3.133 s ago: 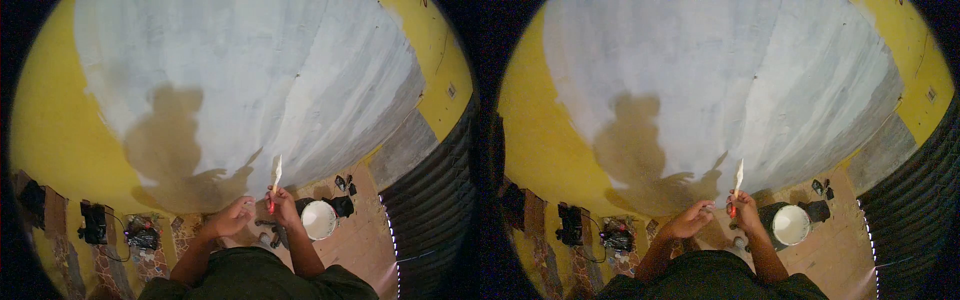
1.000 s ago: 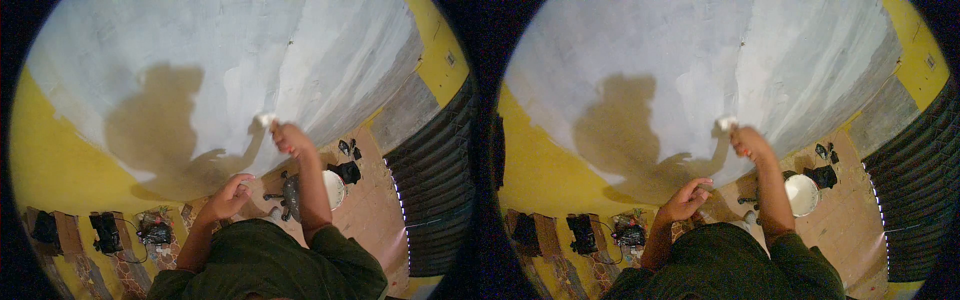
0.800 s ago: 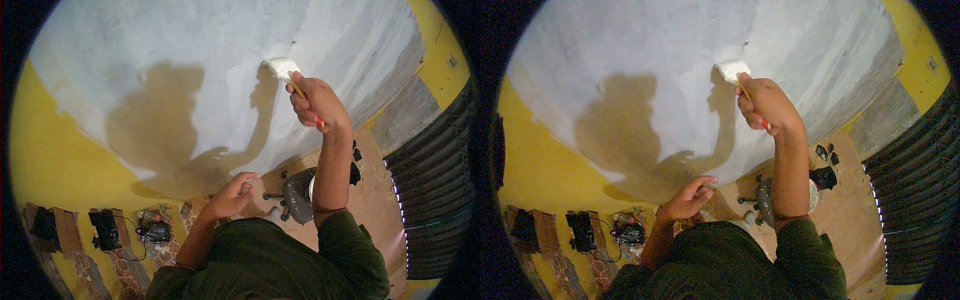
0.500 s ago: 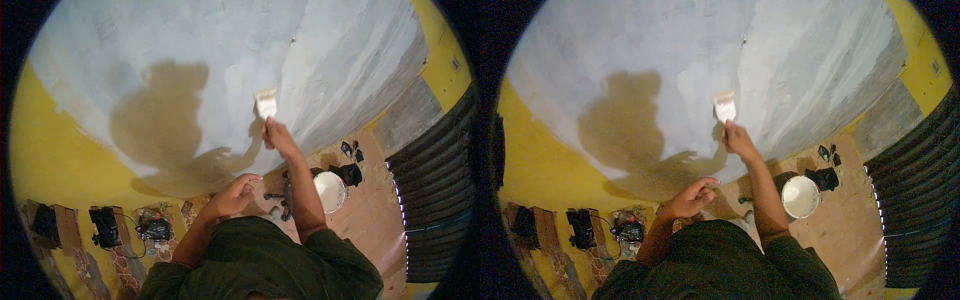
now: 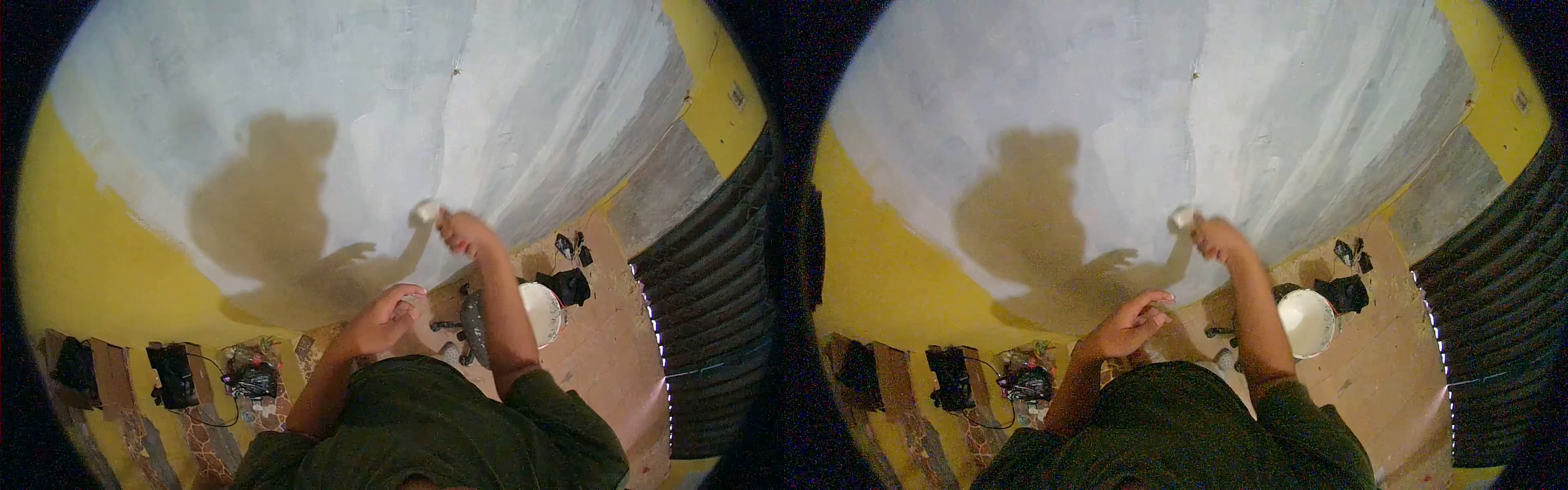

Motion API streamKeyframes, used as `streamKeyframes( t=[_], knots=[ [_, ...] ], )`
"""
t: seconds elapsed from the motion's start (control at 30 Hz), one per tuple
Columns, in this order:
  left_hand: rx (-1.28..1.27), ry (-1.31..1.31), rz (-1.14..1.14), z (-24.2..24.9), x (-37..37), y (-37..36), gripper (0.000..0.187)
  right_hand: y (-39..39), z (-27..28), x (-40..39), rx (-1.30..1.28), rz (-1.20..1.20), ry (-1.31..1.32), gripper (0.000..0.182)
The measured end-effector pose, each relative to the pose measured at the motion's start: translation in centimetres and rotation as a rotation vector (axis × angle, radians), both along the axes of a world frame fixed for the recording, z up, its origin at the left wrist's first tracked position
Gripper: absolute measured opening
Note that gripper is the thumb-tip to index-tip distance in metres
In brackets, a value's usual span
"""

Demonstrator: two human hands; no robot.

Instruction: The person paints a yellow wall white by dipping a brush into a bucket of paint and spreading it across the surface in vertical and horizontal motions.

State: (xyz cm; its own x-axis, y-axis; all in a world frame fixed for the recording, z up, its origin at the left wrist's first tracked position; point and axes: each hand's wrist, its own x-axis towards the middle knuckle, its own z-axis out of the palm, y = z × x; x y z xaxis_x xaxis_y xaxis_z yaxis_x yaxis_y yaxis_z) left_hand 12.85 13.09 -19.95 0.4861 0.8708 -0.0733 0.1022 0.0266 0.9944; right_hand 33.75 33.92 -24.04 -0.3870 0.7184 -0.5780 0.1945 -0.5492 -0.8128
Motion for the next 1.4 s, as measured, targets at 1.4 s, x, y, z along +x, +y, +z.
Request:
streamKeyframes(
  t=[1.4],
  knots=[
    [0.332,-0.427,0.353,5.4,-3.4,-1.8,0.025,-10.1,27.7,-1.9,1.121,-0.250,-0.315,0.025]
  ],
)
